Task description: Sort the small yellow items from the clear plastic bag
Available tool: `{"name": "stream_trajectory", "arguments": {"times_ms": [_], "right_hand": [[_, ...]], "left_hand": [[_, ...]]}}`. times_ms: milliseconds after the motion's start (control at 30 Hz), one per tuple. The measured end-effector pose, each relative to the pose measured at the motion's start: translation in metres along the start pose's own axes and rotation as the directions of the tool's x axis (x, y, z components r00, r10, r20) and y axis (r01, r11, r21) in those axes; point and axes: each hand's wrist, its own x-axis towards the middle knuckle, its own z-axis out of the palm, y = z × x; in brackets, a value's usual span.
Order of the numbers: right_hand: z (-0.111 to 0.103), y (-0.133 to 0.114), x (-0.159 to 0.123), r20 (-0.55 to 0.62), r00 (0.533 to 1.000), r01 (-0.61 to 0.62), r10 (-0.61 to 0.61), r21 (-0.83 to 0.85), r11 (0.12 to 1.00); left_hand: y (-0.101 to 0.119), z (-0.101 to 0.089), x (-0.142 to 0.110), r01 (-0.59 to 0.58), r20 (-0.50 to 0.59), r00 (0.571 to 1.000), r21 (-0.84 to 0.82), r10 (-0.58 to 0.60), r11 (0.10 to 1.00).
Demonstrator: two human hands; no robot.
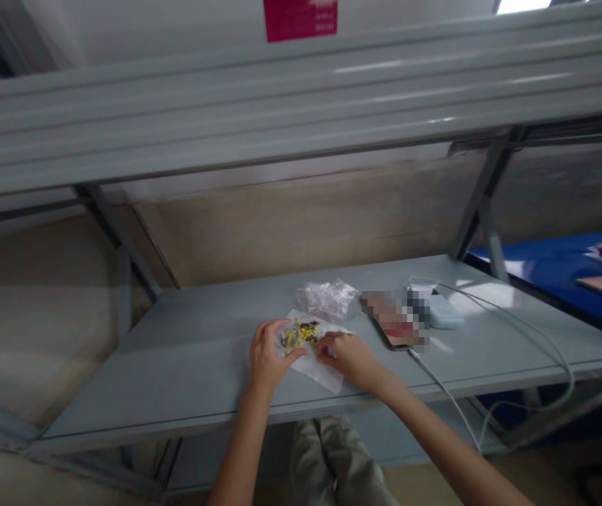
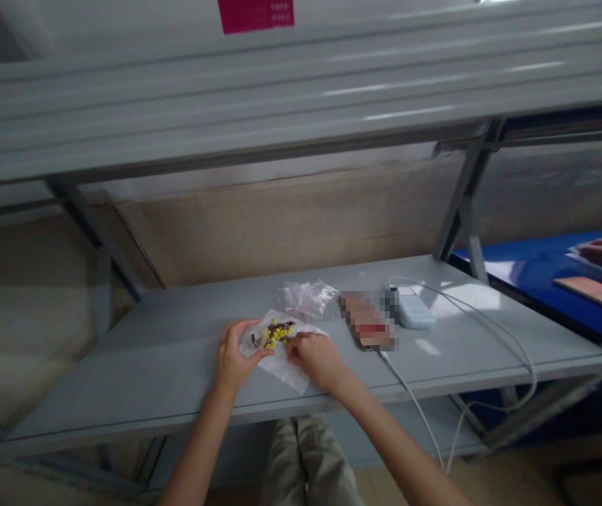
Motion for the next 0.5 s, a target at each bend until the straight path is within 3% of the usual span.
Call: {"name": "stream_trajectory", "arguments": {"times_ms": [100,267,367,500], "right_hand": [[-0.004,0.004,0.003,-0.064,0.998,0.000,0.006,0.090,0.996],[-0.027,-0.004,0.015,-0.312,0.950,0.072,0.016,0.268,0.961],[-0.037,-0.023,0.021,-0.354,0.927,0.196,-0.121,0.184,0.963],[-0.037,-0.045,0.020,-0.300,0.927,0.236,-0.226,0.000,0.972]], "left_hand": [[0.001,0.000,0.001,-0.037,0.007,0.999,0.015,0.037,0.999],[0.001,0.001,0.002,-0.053,0.017,0.998,0.027,0.053,0.998],[-0.001,0.003,0.001,-0.054,-0.008,0.998,0.040,0.055,0.998],[-0.004,0.005,-0.002,-0.036,-0.040,0.998,0.024,0.037,0.999]]}}
